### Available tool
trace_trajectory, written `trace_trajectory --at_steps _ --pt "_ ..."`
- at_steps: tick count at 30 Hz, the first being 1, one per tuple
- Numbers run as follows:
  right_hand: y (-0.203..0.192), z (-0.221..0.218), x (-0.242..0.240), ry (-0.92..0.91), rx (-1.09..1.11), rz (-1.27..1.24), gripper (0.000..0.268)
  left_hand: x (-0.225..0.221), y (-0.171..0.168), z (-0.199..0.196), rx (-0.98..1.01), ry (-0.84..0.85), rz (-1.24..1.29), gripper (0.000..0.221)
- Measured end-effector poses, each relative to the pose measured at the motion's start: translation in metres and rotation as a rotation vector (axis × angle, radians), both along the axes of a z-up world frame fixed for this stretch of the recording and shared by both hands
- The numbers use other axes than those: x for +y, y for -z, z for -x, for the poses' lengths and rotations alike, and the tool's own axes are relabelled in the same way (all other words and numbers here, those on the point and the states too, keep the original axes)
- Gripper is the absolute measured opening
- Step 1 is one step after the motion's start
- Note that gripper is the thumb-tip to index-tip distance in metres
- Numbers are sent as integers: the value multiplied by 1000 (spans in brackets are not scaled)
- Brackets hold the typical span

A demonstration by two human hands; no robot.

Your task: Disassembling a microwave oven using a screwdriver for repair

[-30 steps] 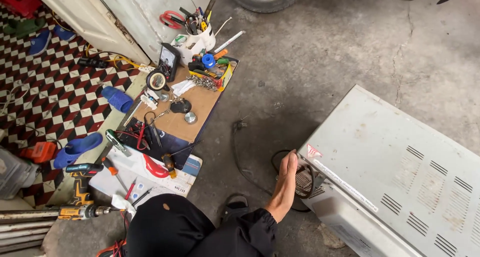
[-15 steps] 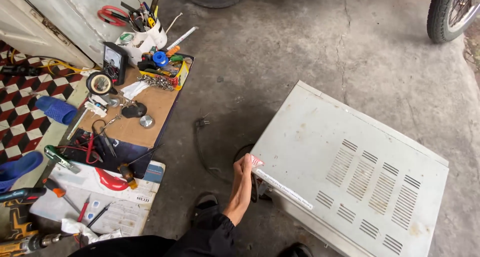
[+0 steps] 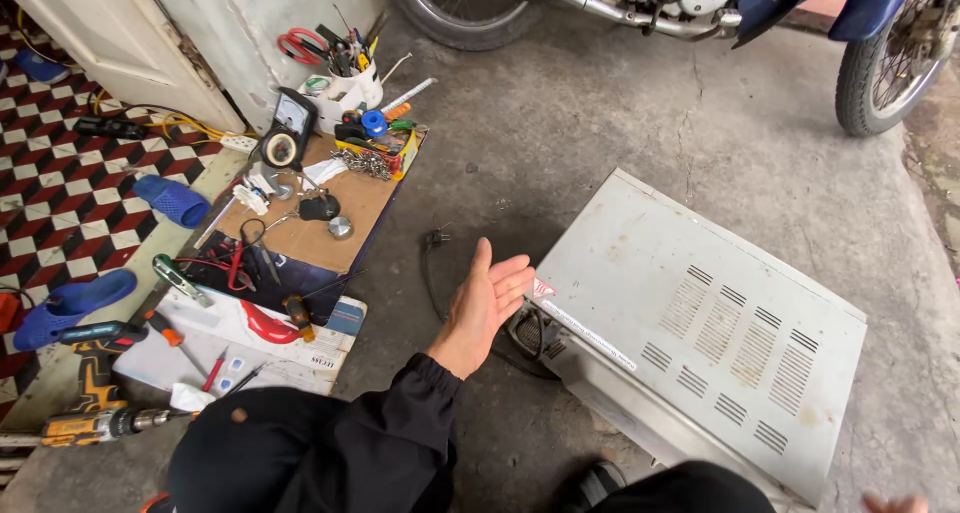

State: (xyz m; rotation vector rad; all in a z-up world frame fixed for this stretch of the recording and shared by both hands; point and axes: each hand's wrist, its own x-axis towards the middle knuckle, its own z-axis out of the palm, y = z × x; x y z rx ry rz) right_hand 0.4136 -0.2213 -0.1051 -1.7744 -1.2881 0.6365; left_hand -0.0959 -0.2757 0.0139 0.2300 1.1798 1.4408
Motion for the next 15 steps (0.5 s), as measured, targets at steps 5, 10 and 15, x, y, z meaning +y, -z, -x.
trace_trajectory --at_steps 5,10,15 --pt "-162 164 -17 -192 -32 143 35 -45 -25 7 -205 -22 -253 102" --pt "-240 340 -51 -898 -85 258 34 -136 -77 30 -215 -297 -431 94" --pt "-269 486 -138 -1330 0 362 36 -285 -112 75 -193 -731 -589 63"
